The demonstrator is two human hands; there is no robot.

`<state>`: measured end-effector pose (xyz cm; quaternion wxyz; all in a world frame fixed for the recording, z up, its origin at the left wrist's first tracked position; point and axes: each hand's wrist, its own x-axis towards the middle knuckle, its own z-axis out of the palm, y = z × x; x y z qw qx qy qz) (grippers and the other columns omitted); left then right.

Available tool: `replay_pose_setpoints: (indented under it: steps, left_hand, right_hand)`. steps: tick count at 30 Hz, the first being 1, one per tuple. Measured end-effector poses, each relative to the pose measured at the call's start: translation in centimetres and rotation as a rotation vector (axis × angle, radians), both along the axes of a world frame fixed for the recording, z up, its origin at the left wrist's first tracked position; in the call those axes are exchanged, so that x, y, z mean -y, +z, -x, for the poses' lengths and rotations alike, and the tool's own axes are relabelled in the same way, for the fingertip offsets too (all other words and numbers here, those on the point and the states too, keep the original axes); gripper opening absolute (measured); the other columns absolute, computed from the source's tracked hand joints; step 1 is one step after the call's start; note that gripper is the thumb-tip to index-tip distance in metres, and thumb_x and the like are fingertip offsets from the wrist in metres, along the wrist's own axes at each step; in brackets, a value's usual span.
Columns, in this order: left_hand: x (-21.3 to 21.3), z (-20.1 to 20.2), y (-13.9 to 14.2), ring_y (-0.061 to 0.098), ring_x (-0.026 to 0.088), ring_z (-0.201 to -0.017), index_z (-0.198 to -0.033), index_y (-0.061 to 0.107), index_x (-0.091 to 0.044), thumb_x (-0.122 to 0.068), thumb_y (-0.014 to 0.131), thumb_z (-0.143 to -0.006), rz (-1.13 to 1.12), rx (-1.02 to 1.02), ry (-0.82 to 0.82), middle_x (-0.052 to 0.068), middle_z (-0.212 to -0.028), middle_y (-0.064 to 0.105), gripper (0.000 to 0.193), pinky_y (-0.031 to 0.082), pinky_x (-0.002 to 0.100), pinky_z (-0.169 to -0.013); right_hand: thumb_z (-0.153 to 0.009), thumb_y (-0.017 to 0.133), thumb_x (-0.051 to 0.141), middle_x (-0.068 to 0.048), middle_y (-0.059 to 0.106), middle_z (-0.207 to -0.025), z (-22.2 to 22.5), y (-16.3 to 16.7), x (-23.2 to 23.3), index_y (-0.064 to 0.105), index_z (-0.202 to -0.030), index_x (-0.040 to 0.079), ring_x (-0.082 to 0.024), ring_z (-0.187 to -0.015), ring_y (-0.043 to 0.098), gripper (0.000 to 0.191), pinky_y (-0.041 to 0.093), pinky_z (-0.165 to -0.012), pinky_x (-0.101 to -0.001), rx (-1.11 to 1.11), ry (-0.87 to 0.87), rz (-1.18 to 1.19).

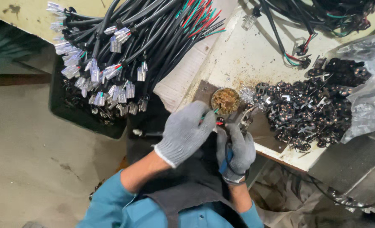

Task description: The person repeatedly strips the ends of red and green wires, inserts them into small black plastic connectors, and crimps them using pliers. The person then places the finished connectors into a green bin on the left side of the table.

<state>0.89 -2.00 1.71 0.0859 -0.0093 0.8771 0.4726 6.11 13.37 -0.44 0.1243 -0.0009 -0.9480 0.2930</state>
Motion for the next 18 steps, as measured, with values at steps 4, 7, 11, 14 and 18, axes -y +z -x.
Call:
replay_pose_setpoints:
  steps: [4, 7, 11, 14, 18]
  left_hand:
    - [0.5, -1.8, -0.3, 0.071, 0.031, -0.079, -0.1, 0.069, -0.008, -0.02, 0.07, -0.091, -0.067, -0.019, -0.01, 0.012, -0.095, 0.07, 0.015, 0.056, 0.039, -0.067]
    - [-0.2, -2.8, -0.9, 0.071, 0.029, -0.077, -0.101, 0.067, -0.009, -0.02, 0.072, -0.092, -0.079, -0.036, -0.02, 0.01, -0.103, 0.069, 0.016, 0.056, 0.037, -0.065]
    - [-1.1, -3.2, -1.5, 0.071, 0.027, -0.077, -0.102, 0.065, -0.011, -0.018, 0.074, -0.093, -0.065, -0.119, -0.013, 0.007, -0.104, 0.068, 0.014, 0.055, 0.036, -0.066]
    - [-1.2, -3.1, -1.8, 0.07, 0.028, -0.078, -0.102, 0.064, -0.01, -0.017, 0.075, -0.091, -0.033, -0.147, -0.029, 0.009, -0.103, 0.066, 0.017, 0.055, 0.037, -0.065]
    - [-1.1, -3.1, -1.9, 0.07, 0.028, -0.079, -0.102, 0.063, -0.01, -0.017, 0.075, -0.092, -0.038, -0.164, -0.038, 0.009, -0.102, 0.066, 0.018, 0.055, 0.038, -0.065]
  right_hand:
    - [-0.092, 0.063, 0.011, -0.012, 0.065, -0.104, 0.0, -0.2, -0.2, 0.059, -0.117, -0.001, -0.021, -0.085, 0.064, 0.028, 0.056, -0.072, -0.0281, -0.078, -0.156, 0.454]
    - [-0.093, 0.057, 0.01, -0.011, 0.065, -0.101, -2.1, -1.0, -1.5, 0.059, -0.114, -0.005, -0.018, -0.082, 0.065, 0.026, 0.057, -0.07, -0.0257, 0.013, -0.29, 0.726]
    - [-0.092, 0.064, 0.024, -0.016, 0.071, -0.089, -4.0, -3.2, -4.3, 0.07, -0.101, -0.007, -0.026, -0.079, 0.07, 0.033, 0.057, -0.075, -0.033, -0.036, -0.169, 0.74]
    - [-0.091, 0.066, 0.031, -0.015, 0.073, -0.09, -4.6, -4.5, -5.4, 0.071, -0.101, -0.005, -0.028, -0.085, 0.073, 0.038, 0.06, -0.083, -0.0374, -0.1, -0.022, 0.687]
    - [-0.092, 0.065, 0.031, -0.014, 0.073, -0.094, -4.9, -5.2, -5.5, 0.072, -0.101, -0.003, -0.031, -0.092, 0.075, 0.035, 0.059, -0.091, -0.0401, -0.092, -0.03, 0.497]
